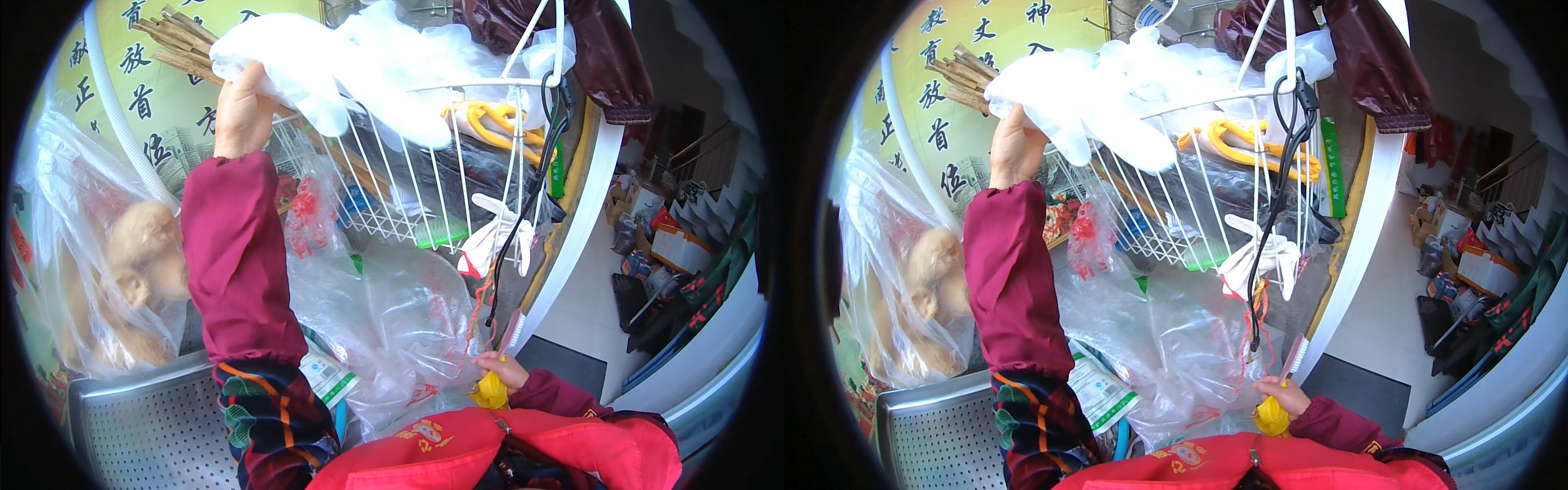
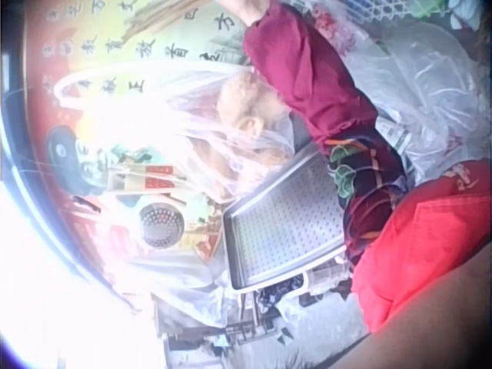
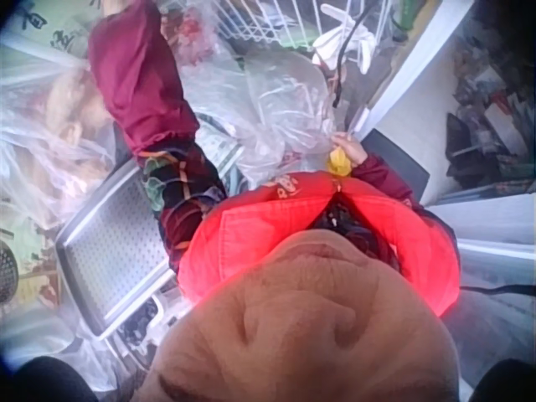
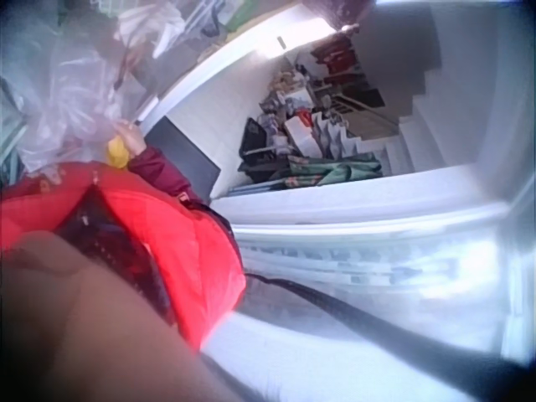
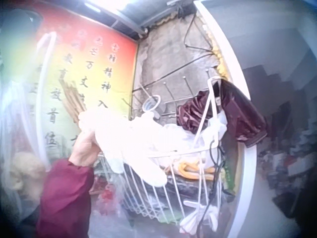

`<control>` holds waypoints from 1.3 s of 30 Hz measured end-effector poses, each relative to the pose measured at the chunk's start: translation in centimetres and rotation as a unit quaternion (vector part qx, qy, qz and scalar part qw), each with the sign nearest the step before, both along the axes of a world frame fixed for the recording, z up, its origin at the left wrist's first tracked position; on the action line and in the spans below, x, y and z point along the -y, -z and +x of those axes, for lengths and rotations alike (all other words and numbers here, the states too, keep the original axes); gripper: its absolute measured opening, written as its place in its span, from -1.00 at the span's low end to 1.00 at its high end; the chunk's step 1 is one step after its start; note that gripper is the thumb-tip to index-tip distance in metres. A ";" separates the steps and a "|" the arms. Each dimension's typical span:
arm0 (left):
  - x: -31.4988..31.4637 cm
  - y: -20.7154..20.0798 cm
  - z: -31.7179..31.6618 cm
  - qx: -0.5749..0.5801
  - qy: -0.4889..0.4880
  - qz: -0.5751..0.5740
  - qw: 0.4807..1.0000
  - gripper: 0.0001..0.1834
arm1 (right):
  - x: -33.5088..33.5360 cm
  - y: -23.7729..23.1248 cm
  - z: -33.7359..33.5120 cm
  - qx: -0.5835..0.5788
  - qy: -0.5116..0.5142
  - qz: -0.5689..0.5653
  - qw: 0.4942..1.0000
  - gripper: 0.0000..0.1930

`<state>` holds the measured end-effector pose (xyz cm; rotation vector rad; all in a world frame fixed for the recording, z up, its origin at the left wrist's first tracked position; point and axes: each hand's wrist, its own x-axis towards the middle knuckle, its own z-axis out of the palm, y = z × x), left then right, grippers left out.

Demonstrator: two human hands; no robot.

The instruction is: The person retrieves a plastic bag and a yellow rubber glove from a wire rack, then walks to a blue table and places the glove down. They return to the rack, retrieve another bag, and later put on the yellow glove. The person then moves to a large wok, removes a metal lid, and places it on a nearby counter.

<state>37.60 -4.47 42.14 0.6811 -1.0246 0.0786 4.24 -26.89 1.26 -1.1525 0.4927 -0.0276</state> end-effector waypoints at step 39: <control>-2.6 13.7 -11.0 0.052 -0.309 0.162 0.936 -0.48 | 0.7 0.5 -0.5 0.017 0.000 0.018 1.000 -0.86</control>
